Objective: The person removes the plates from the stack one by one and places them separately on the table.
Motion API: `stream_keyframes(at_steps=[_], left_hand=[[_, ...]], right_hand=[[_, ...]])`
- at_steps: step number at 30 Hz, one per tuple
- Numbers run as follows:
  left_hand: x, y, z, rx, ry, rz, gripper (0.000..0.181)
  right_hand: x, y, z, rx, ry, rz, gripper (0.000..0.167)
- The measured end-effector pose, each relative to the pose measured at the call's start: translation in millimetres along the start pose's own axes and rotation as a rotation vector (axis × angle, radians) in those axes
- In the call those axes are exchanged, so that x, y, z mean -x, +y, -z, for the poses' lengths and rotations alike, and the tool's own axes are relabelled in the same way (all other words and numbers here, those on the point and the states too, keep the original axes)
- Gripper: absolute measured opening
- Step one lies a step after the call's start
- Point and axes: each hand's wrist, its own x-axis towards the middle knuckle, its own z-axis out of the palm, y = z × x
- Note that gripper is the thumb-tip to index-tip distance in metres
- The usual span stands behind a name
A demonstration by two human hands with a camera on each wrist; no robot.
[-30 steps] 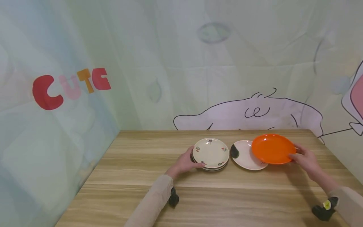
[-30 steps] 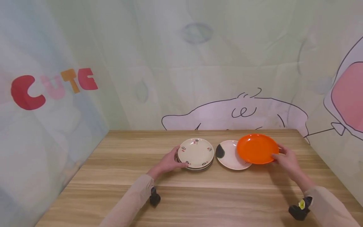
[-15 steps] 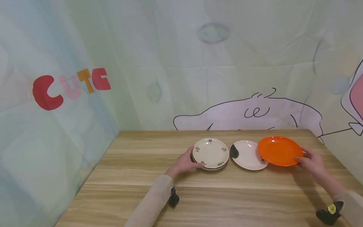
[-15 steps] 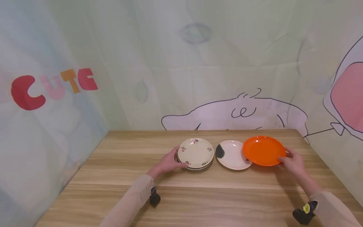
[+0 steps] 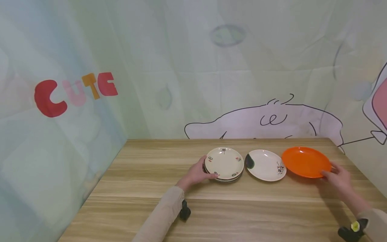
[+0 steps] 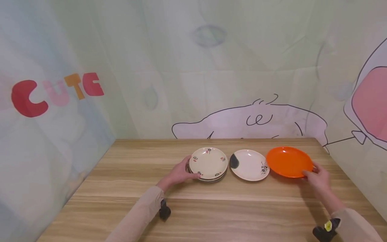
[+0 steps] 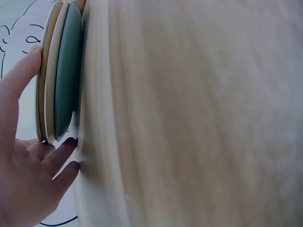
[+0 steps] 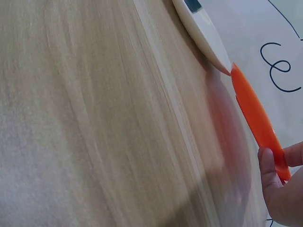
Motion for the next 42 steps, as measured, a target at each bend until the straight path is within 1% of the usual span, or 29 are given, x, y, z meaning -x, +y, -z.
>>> stream_keyframes(at_steps=[2,5,9,13,15,19,25,30,33,36,42], left_hand=[[0.2,-0.1,0.2,0.001,-0.001,-0.003,0.101],[0.7,0.0,0.2,0.0,-0.003,-0.006,0.1],[1.0,0.4,0.3,0.001,-0.004,-0.004,0.1],[0.5,0.2,0.4,0.003,-0.004,-0.004,0.1],[0.5,0.1,0.5,0.013,-0.004,-0.007,0.1],[1.1,0.2,0.4,0.026,-0.003,-0.008,0.099],[1.8,0.5,0.1,-0.004,-0.003,-0.014,0.1],[2.0,0.8,0.5,-0.009,-0.002,-0.017,0.101],[2.1,0.6,0.6,-0.006,0.001,-0.018,0.101],[1.5,-0.4,0.2,-0.006,0.002,-0.02,0.1],[0.3,-2.4,-0.8,-0.011,0.011,-0.031,0.098]], right_hand=[[0.3,1.6,0.0,-0.025,0.021,-0.025,0.063],[0.7,3.6,0.6,-0.034,0.046,-0.056,0.064],[1.0,5.8,2.8,-0.023,0.043,-0.116,0.065],[-0.1,7.3,3.6,-0.037,0.048,-0.189,0.066],[-0.8,8.4,3.0,-0.051,0.053,-0.206,0.066],[-2.0,10.3,1.6,-0.067,0.056,-0.209,0.066],[-2.8,13.1,0.1,-0.063,0.07,-0.206,0.066],[-4.7,18.5,-1.4,-0.015,0.084,-0.208,0.066],[-5.6,22.8,-0.4,0.017,0.065,-0.182,0.066],[-6.9,27.3,1.5,0.046,0.047,-0.175,0.067],[-11.9,34.0,4.7,0.087,0.038,-0.197,0.07]])
